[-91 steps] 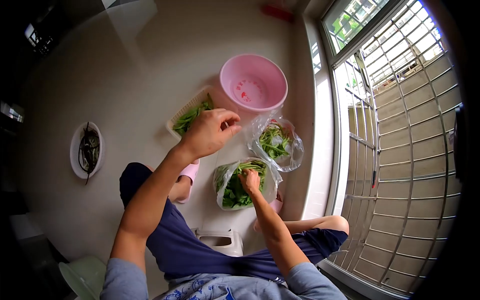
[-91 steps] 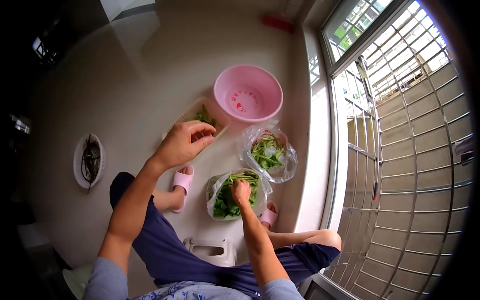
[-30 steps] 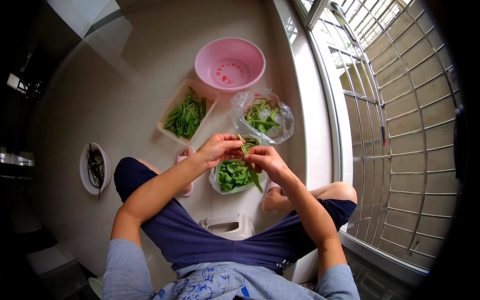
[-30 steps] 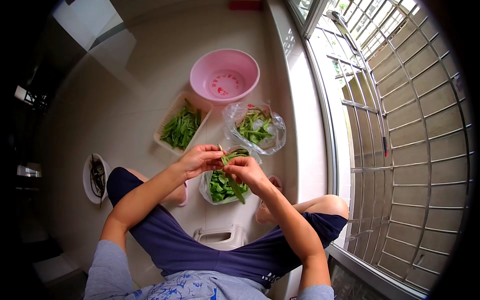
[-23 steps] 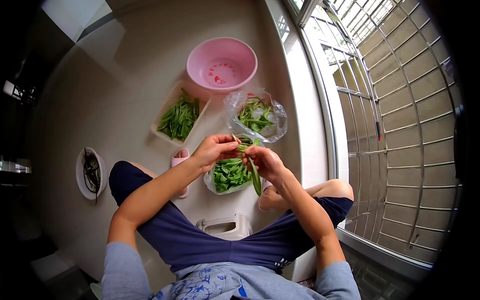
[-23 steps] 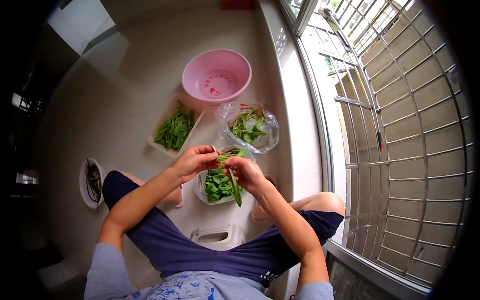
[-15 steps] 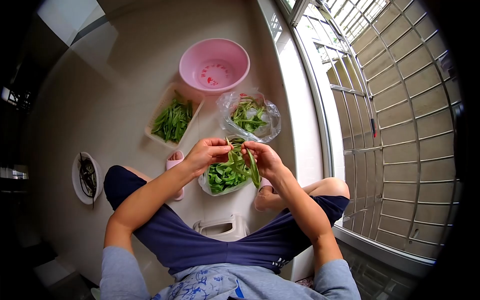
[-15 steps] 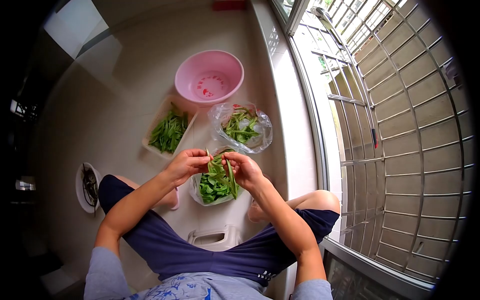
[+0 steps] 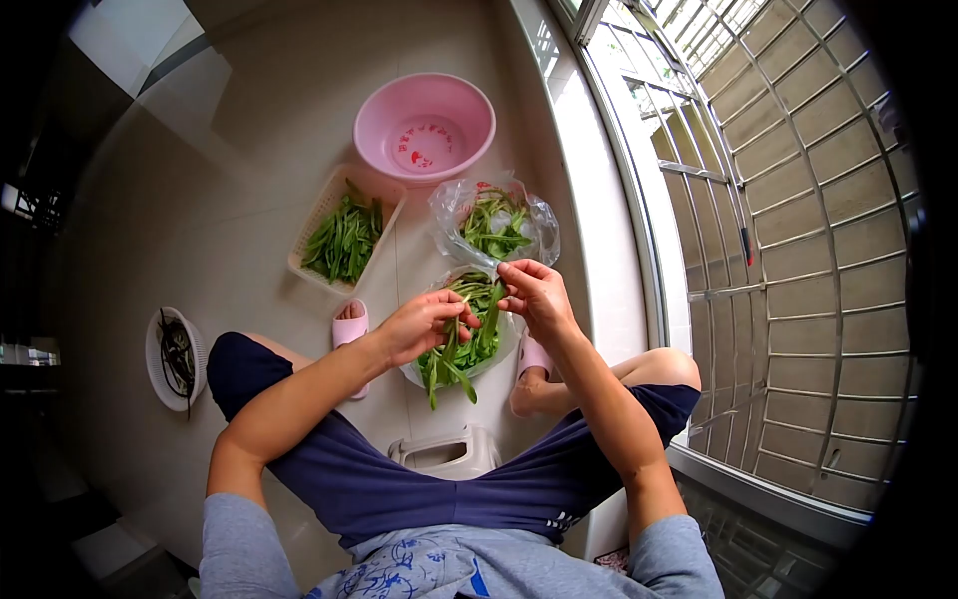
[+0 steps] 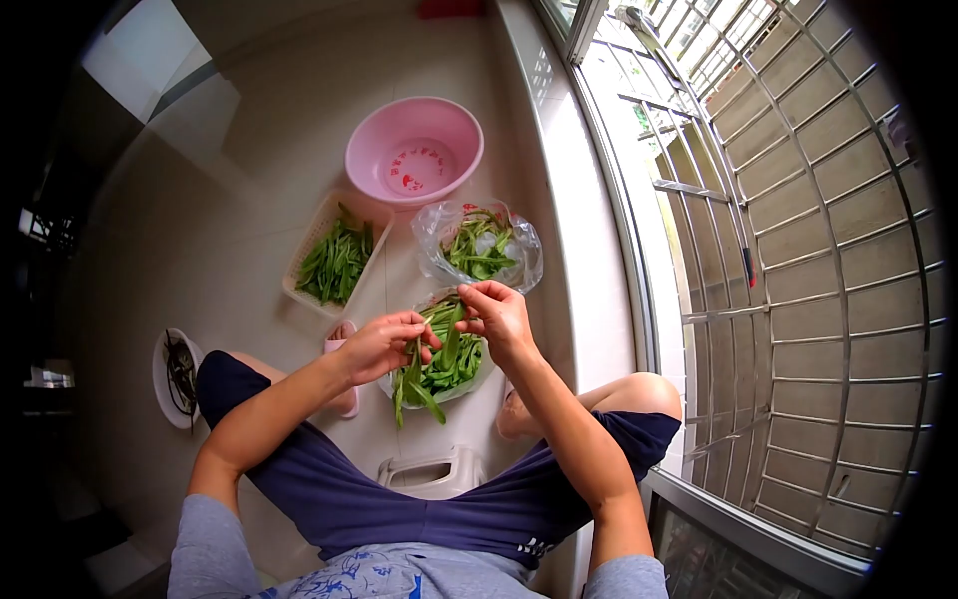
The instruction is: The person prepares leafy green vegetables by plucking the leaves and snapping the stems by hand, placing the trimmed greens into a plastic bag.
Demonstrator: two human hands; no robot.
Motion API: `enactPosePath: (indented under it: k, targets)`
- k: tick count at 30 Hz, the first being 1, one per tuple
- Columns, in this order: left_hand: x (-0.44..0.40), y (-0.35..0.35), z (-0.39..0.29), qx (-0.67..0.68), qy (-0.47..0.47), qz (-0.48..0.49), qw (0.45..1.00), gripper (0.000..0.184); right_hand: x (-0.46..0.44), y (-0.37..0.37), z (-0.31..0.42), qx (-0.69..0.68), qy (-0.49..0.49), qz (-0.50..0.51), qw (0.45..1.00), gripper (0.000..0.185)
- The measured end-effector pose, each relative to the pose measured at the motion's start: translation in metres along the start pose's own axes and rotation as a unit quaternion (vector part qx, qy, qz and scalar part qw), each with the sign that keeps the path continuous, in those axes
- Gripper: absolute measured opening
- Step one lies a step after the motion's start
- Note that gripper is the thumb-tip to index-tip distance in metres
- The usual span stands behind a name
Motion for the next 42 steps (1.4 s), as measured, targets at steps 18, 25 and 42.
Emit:
enactPosePath:
  k: [18,25,42]
  targets:
    - [-0.007,0.001,0.024,-0.023,0.019,-0.041,0.999,0.012,0.0,0.003,0.0,-0.039,0.0,-0.014,0.999,0.014]
    - [-0.008,0.005,0.015,0.072,-0.006,-0.022,0.997,0.015,-0.003,0.009,0.021,0.096,0.15,-0.011,0.984,0.011]
    - [-0.001,0.012,-0.008,0.036,-0.036,-0.084,0.995,0.032,0.017,-0.031,-0.011,0.326,0.005,0.191,0.926,0.019]
Point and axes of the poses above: each hand's wrist, its own x-axis away from the middle knuckle, its own y-axis out of the back of the hand, z = x × y, the point moved 3 cm from there along -x, towards the middle knuckle, and after that the axes turned 4 degrees about z, right-handed, at the moved point
